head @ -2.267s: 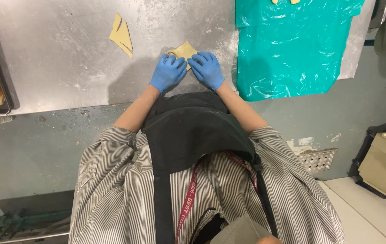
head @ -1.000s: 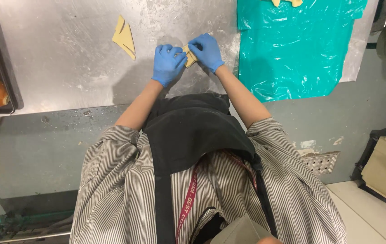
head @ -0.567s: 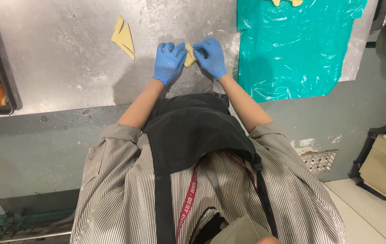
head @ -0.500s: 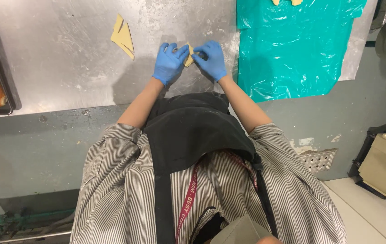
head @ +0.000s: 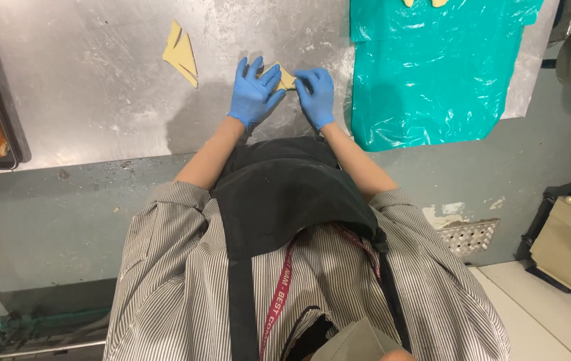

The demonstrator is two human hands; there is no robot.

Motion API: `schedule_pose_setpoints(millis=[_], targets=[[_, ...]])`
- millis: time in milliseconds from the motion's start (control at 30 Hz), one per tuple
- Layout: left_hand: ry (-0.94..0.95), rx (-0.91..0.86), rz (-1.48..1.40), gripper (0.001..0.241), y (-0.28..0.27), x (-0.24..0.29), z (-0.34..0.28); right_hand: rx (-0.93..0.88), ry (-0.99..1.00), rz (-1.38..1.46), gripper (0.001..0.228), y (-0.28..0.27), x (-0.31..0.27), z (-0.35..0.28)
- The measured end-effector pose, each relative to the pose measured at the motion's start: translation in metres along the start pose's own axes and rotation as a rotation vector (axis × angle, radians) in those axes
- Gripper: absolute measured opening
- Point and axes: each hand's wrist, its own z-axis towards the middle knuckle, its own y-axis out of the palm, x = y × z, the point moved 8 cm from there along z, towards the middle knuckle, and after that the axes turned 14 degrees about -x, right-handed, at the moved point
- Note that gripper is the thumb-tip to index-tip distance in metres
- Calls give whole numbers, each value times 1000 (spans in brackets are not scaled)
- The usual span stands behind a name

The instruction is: Fold square pieces of pastry dough into specific shapes and arrange them on a tray.

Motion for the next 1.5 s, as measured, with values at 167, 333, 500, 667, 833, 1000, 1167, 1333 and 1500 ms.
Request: schedule_pose_setpoints(millis=[167, 333, 500, 667, 833, 1000, 1167, 1333, 1500], targets=[[23, 42, 30, 48, -3, 6, 0, -112, -126, -127, 15, -5, -5, 22], [24, 49, 28, 49, -3, 4, -5, -221, 28, -73, 14, 12, 23, 36], [19, -3, 90, 29, 1, -9, -17, -123, -72, 38, 13, -4, 3, 27], [11, 14, 203, 30, 0, -14, -16, -174, -44, -11, 15, 3, 5, 21], [-58, 112, 25, 28, 0, -26, -15, -99, -112, 11, 21, -4, -6, 16], [-222, 210, -205, 16, -21, -43, -8, -162, 92, 105, 18, 3, 5, 17], [-271, 174, -206, 22, -17, -53, -3, -142, -55, -63, 29, 5, -6, 18], [-325, 102, -167, 15, -6, -57, 8, -166, -54, -64, 32, 9, -4, 23], [-395, -32, -196, 27, 26, -61, 21, -200, -54, -72, 26, 24, 9, 29]])
